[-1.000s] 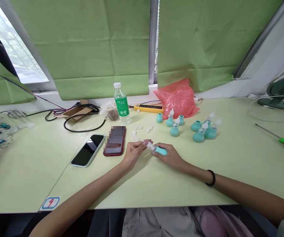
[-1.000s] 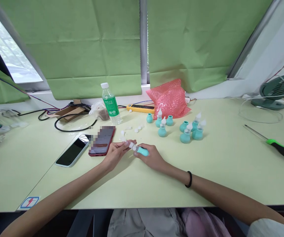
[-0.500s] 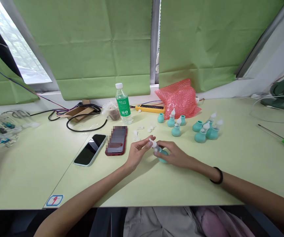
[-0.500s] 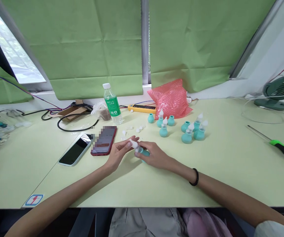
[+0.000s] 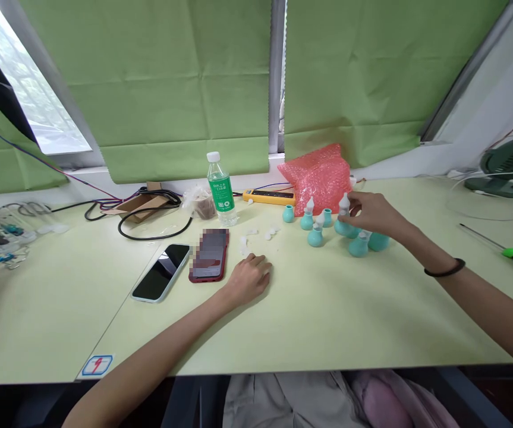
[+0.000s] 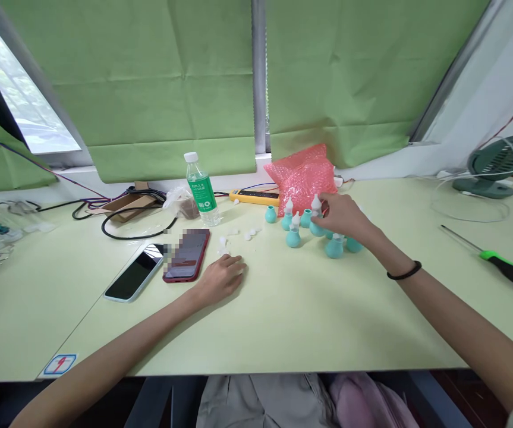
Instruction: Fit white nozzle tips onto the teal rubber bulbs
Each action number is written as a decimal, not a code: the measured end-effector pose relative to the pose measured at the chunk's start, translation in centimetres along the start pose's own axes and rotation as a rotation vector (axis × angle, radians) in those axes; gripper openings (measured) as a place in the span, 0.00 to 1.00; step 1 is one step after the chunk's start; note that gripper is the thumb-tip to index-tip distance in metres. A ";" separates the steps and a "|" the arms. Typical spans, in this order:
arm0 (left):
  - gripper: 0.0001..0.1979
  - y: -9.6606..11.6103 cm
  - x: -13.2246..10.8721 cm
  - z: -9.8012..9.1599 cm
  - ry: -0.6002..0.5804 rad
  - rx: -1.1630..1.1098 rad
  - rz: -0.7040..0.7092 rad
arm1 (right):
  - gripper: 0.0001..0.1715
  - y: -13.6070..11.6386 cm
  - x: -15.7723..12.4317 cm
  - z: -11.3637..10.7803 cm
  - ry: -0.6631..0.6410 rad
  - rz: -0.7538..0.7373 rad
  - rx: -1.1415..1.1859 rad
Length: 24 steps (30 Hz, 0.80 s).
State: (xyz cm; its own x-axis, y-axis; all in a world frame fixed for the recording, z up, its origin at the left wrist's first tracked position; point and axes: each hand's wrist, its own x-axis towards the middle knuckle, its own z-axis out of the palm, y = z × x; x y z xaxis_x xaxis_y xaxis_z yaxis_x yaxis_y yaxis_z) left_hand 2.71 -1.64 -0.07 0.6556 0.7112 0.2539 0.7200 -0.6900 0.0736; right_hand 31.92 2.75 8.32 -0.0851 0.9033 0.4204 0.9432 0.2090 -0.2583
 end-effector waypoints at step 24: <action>0.21 -0.1 -0.4 0.6 0.159 0.144 -0.142 | 0.12 -3.3 0.5 0.5 0.385 -0.276 -0.145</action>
State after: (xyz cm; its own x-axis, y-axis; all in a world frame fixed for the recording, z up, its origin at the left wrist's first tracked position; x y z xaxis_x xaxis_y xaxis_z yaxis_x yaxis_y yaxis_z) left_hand 2.49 -1.73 -0.73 0.5101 0.7613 0.4002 0.8345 -0.5508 -0.0158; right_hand 28.56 2.74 8.96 -0.2390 0.6121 0.7538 0.9396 0.3418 0.0204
